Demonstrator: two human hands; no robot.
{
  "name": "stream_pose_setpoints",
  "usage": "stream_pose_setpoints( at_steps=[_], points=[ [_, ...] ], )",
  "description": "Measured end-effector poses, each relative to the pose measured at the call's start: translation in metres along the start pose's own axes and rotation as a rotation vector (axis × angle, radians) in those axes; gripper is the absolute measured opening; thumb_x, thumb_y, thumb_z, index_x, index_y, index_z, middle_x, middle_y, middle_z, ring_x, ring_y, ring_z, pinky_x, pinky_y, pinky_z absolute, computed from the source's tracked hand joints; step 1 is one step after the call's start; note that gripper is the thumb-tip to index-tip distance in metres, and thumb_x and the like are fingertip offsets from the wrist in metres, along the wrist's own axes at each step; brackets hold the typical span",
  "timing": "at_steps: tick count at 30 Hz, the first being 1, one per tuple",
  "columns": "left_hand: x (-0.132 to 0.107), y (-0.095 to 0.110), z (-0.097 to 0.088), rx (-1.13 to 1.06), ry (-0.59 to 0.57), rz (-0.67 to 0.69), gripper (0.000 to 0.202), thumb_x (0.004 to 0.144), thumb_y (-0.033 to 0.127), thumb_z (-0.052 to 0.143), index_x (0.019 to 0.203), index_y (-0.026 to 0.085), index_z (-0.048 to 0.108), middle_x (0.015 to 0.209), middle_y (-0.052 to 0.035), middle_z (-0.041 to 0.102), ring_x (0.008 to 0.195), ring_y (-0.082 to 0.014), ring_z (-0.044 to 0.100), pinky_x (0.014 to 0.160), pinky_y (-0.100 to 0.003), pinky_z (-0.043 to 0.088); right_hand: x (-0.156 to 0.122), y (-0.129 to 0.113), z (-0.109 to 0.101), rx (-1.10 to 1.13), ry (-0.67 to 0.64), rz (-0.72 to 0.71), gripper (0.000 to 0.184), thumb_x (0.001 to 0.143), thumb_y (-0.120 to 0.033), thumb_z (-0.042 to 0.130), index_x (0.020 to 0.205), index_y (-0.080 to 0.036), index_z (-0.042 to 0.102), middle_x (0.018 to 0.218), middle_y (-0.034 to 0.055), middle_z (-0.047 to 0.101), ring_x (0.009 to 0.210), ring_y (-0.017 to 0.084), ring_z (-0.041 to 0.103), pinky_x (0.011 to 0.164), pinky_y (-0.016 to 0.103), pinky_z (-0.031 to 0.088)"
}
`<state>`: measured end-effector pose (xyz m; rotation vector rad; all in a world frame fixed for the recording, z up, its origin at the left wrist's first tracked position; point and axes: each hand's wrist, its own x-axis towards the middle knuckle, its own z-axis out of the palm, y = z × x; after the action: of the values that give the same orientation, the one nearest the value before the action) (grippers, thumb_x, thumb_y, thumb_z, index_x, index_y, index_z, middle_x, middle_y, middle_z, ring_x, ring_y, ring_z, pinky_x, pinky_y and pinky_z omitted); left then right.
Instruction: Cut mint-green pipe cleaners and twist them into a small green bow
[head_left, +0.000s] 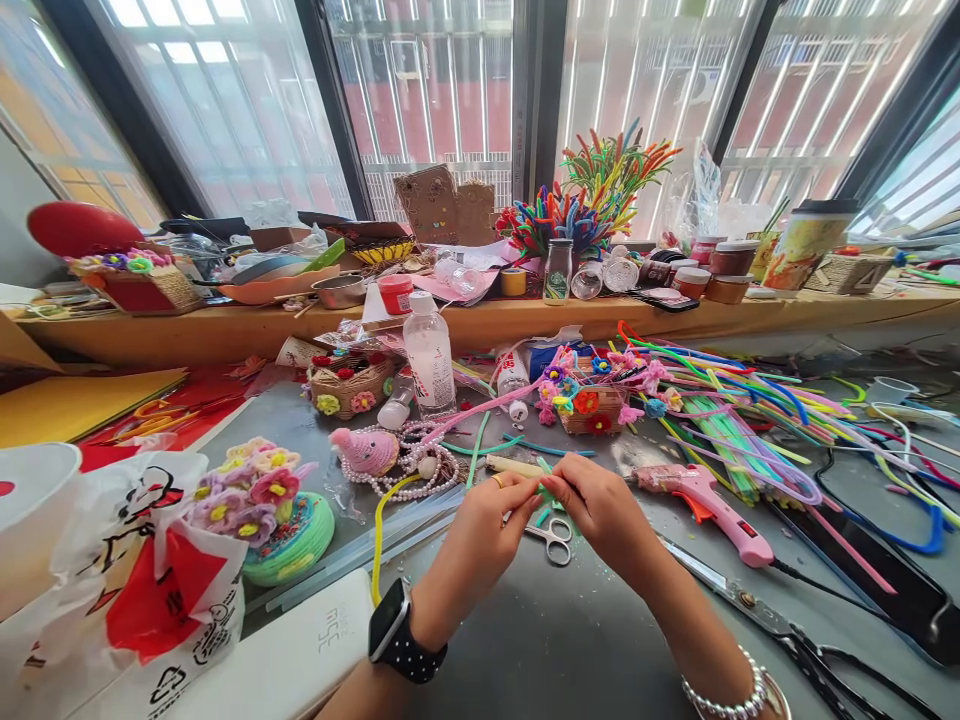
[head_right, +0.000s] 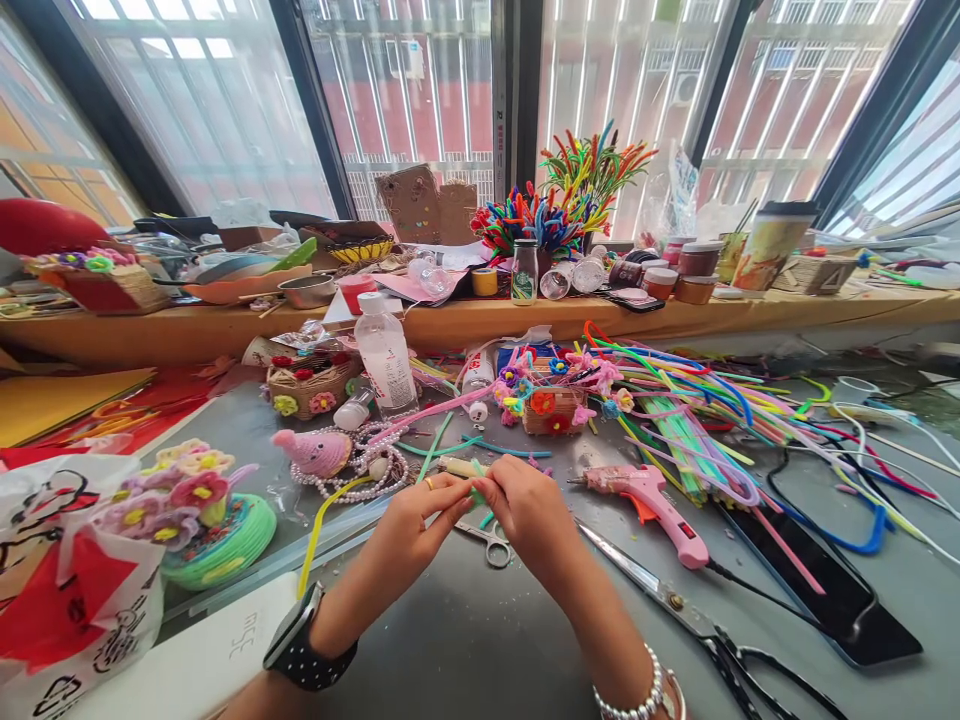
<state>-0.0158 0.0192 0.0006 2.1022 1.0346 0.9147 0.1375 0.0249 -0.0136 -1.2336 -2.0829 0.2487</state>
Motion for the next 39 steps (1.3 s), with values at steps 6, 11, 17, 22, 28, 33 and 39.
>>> stream_pose_setpoints(
  at_steps=[6, 11, 17, 22, 28, 33, 39],
  points=[
    [-0.004, -0.006, 0.007, 0.253, -0.030, 0.012, 0.026, 0.084, 0.022, 0.037, 0.093, 0.013, 0.060, 0.083, -0.0100, 0.059, 0.076, -0.0184, 0.053, 0.070, -0.028, 0.040, 0.000, 0.000, 0.005, -0.059, 0.049, -0.008, 0.031, 0.089, -0.030, 0.031, 0.063, -0.018, 0.044, 0.062, 0.0017, 0.050, 0.056, 0.014, 0.047, 0.053, 0.023, 0.035],
    [-0.003, -0.003, 0.009, 0.159, 0.016, -0.056, 0.025, 0.082, 0.021, 0.039, 0.075, 0.014, 0.062, 0.068, -0.0051, 0.056, 0.065, -0.0153, 0.050, 0.062, -0.026, 0.039, -0.001, -0.002, 0.006, -0.056, 0.093, -0.016, 0.031, 0.089, -0.029, 0.030, 0.065, -0.018, 0.046, 0.062, 0.0022, 0.051, 0.057, 0.014, 0.048, 0.054, 0.023, 0.035],
    [0.003, 0.004, 0.000, -0.444, -0.016, -0.325, 0.029, 0.076, 0.030, 0.050, 0.057, 0.013, 0.064, 0.058, -0.0002, 0.053, 0.057, -0.0111, 0.049, 0.057, -0.022, 0.041, 0.000, -0.003, 0.003, -0.045, 0.116, -0.063, 0.030, 0.089, -0.029, 0.031, 0.064, -0.018, 0.045, 0.061, 0.0013, 0.048, 0.055, 0.013, 0.046, 0.053, 0.023, 0.034],
    [0.002, 0.002, -0.002, -0.897, -0.025, -0.572, 0.022, 0.064, 0.029, 0.065, 0.079, 0.013, 0.069, 0.067, -0.0015, 0.060, 0.060, -0.0087, 0.052, 0.067, -0.023, 0.044, 0.000, -0.004, 0.002, 0.024, 0.119, -0.065, 0.027, 0.088, -0.027, 0.034, 0.065, -0.018, 0.045, 0.062, 0.0006, 0.047, 0.056, 0.013, 0.045, 0.053, 0.023, 0.034],
    [0.003, 0.004, -0.002, -0.890, 0.103, -0.616, 0.026, 0.055, 0.028, 0.073, 0.075, 0.012, 0.068, 0.067, -0.0043, 0.066, 0.061, -0.0130, 0.060, 0.064, -0.025, 0.047, 0.000, -0.007, 0.001, 0.129, 0.128, 0.003, 0.025, 0.087, -0.026, 0.037, 0.065, -0.018, 0.047, 0.060, -0.0002, 0.048, 0.057, 0.012, 0.045, 0.053, 0.022, 0.034],
    [0.005, 0.009, 0.000, -0.842, 0.180, -0.626, 0.022, 0.052, 0.026, 0.074, 0.066, 0.011, 0.066, 0.056, -0.0024, 0.065, 0.056, -0.0145, 0.061, 0.060, -0.027, 0.048, 0.001, -0.009, -0.002, 0.291, 0.118, 0.160, 0.028, 0.084, -0.032, 0.041, 0.061, -0.017, 0.049, 0.055, -0.0016, 0.047, 0.051, 0.011, 0.042, 0.048, 0.022, 0.031],
    [0.003, 0.007, -0.001, -0.968, 0.247, -0.641, 0.013, 0.059, 0.022, 0.070, 0.068, 0.012, 0.067, 0.062, -0.0023, 0.067, 0.059, -0.0110, 0.061, 0.060, -0.020, 0.048, 0.003, 0.000, -0.010, 0.769, -0.033, 0.395, 0.027, 0.076, -0.040, 0.051, 0.065, -0.015, 0.056, 0.049, -0.0055, 0.037, 0.044, 0.007, 0.030, 0.041, 0.020, 0.022]
  ],
)
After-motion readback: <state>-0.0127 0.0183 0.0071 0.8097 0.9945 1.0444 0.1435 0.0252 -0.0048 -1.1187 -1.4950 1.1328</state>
